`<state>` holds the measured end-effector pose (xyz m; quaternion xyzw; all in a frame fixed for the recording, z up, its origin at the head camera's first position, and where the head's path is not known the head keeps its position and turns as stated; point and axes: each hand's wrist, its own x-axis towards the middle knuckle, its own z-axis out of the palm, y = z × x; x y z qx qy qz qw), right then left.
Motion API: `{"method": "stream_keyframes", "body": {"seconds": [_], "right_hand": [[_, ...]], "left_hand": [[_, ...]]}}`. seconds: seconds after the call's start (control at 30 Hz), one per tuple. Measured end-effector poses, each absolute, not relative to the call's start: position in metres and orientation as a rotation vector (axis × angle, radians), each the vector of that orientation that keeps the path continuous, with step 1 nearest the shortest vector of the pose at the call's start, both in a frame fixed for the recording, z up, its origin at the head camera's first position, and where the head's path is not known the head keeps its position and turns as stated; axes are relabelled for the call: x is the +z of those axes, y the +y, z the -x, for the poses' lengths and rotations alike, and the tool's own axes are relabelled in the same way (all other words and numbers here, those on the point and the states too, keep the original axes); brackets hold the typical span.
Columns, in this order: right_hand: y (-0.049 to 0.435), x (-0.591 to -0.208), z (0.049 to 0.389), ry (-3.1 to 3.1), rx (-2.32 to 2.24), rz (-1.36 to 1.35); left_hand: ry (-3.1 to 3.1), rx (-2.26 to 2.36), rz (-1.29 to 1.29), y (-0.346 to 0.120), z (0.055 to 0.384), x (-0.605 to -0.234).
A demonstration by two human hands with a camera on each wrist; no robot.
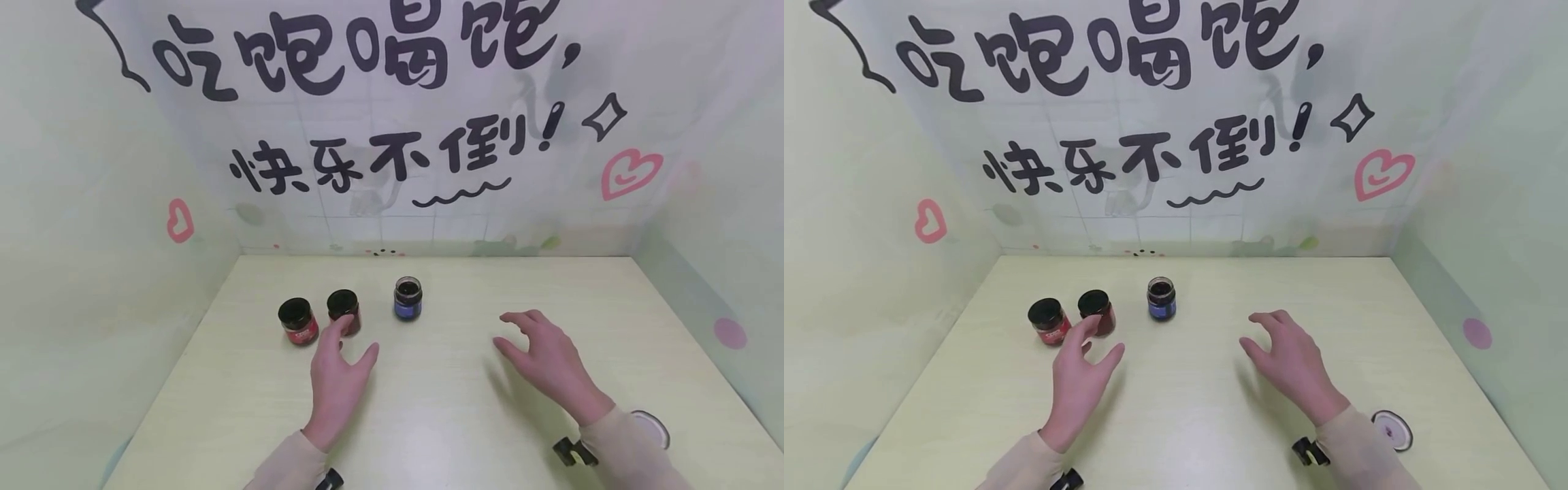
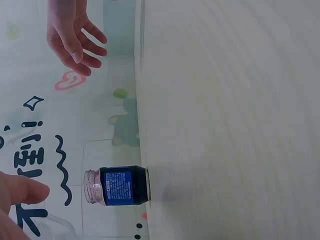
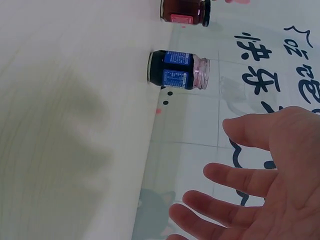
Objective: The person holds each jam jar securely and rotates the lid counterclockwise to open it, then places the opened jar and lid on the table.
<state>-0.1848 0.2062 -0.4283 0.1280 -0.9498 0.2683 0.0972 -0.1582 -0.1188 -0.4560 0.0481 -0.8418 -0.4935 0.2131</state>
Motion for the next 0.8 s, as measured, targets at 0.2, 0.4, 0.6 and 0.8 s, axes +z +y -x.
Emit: {"method": "stream_keyframes", "body": {"seconds": [0.2, 0.4, 0.6, 0.8], "right_hand": [[0.201, -0.428, 0.190, -2.825, 0.780, -0.393], [0.194, -0.426, 0.197, -2.824, 0.765, -0.426], [0.186, -0.424, 0.202, -2.845, 0.764, -0.436], [0.178, -0.424, 0.207, -2.864, 0.753, -0.443]], "left_hand": [[-2.367, -1.391, -0.208, -0.127, 0.160, -0.461], [-2.338, -1.435, -0.241, -0.133, 0.169, -0.466], [-2.349, -1.493, -0.299, -0.139, 0.178, -0.470], [-2.360, -1.531, -0.354, -0.143, 0.187, -0.470]]}}
